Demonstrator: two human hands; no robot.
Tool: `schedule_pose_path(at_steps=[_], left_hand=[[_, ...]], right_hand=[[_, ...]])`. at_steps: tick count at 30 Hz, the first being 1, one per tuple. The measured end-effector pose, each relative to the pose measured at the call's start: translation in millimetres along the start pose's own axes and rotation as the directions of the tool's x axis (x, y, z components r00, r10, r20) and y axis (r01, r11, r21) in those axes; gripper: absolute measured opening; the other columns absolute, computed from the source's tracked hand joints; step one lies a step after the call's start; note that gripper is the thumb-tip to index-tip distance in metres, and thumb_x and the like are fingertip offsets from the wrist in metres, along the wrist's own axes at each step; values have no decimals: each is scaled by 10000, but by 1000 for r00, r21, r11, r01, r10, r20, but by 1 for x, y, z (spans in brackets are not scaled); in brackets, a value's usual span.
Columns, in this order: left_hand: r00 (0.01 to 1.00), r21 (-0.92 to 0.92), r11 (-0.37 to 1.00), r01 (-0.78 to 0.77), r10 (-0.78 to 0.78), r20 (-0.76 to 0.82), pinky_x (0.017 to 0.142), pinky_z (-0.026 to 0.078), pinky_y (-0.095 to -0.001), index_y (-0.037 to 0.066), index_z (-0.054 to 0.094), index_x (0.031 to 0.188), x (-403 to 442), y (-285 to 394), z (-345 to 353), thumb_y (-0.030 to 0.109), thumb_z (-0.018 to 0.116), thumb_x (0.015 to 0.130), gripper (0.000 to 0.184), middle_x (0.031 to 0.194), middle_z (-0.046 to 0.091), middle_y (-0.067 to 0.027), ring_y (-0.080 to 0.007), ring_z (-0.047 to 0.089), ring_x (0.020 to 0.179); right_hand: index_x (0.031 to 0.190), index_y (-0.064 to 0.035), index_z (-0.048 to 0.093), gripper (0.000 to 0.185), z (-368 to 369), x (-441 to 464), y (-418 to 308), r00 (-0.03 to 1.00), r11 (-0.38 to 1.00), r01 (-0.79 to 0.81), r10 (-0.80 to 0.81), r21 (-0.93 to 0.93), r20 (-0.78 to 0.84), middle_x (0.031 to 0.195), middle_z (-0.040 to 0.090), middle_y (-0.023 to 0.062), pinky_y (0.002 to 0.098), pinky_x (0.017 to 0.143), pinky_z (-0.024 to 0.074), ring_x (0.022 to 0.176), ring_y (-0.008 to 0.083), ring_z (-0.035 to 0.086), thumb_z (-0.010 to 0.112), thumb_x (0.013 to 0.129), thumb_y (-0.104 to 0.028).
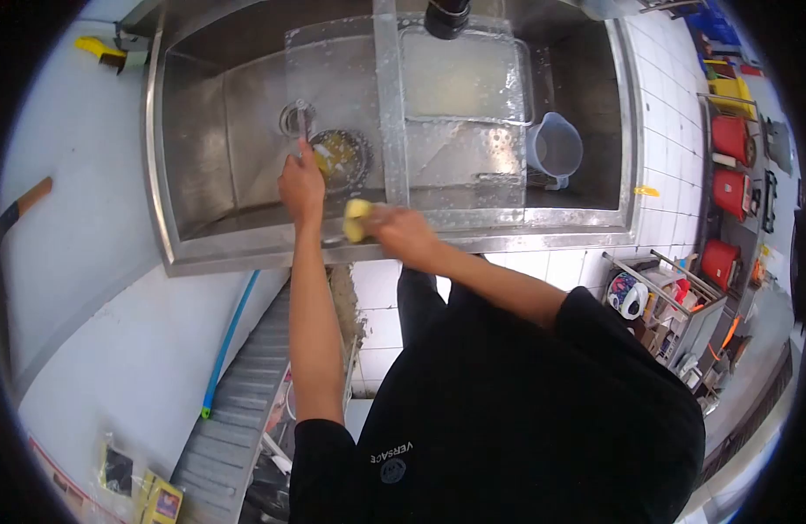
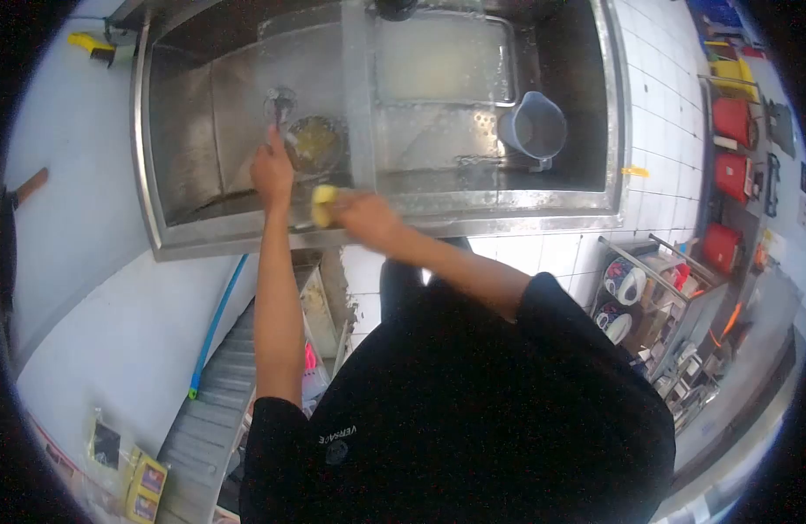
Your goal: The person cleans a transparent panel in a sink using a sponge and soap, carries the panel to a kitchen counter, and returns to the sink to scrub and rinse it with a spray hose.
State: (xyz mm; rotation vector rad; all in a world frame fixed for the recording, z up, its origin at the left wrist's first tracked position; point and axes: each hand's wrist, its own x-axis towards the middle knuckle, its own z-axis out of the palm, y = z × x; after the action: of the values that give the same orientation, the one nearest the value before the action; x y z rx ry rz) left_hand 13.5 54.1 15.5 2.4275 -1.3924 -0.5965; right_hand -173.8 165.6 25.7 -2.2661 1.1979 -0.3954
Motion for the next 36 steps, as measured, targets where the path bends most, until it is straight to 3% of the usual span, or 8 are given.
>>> schedule_pose_path(at_steps=[5,10,16,21,26,28,31,36], left_hand=[[1000,-19,999,30,-30,3,845,466,-565,-20,666,896,-3,4,-2,606,396,988,688,894,687,-286,-497,633,925],[999,-19,1000,24,-24,-27,831,461,-573,-16,664,893,-1,3,2,600,398,990,678,891,683,-291,-506,627,915],[999,-9,999,33,-33,-25,824,448,-580,-10,655,886,-3,7,1,577,392,1002,654,889,676,-292,-514,614,904],[998,-7,998,62,-62,10,815,436,-582,-8,650,866,-2,8,0,584,383,1005,664,869,674,-283,-518,605,889],[999,19,999,35,-34,-42,803,434,-582,-20,645,849,-2,7,4,581,382,1007,675,854,671,-276,-511,605,881],[999,9,1000,14,-13,-44,787,427,-567,-40,634,840,-4,11,2,563,395,1013,672,837,655,-284,-508,597,865],[999,-8,1000,9,-9,-46,765,413,-542,-76,617,839,-1,15,2,527,419,1026,662,827,628,-308,-506,583,851],[997,-12,999,52,-52,-61,792,419,-549,-69,648,894,-4,11,5,530,415,1023,655,874,646,-313,-510,592,893]], right_hand=[[1172,-90,561,250,-101,-36,137,871,859,-490,479,-147,-107,911,655,209,521,614,535,754,398,668,502,930,-106],[1020,-53,602,162,-127,105,227,718,811,-563,387,-156,-578,794,659,188,496,557,518,684,394,665,590,887,-145],[1114,-98,626,214,-31,35,100,931,999,-2,-15,-48,-366,770,661,142,453,530,510,613,301,653,605,910,-158],[925,-84,591,171,-140,19,232,746,816,-556,407,-157,-526,597,618,141,496,491,482,548,365,636,547,981,-240],[821,-75,655,173,-144,162,294,693,828,-544,353,-134,-629,759,679,186,497,605,516,719,397,676,566,892,-205],[779,-77,648,161,-102,173,263,715,975,-159,4,-156,-699,719,671,187,482,574,520,685,351,691,588,858,-204],[783,-75,654,184,-110,130,273,827,888,-415,277,-199,-489,748,683,184,480,595,520,699,348,693,591,884,-217],[1057,-22,669,307,-191,116,351,531,785,-562,583,259,-615,765,679,131,438,674,538,745,271,691,605,944,-300]])
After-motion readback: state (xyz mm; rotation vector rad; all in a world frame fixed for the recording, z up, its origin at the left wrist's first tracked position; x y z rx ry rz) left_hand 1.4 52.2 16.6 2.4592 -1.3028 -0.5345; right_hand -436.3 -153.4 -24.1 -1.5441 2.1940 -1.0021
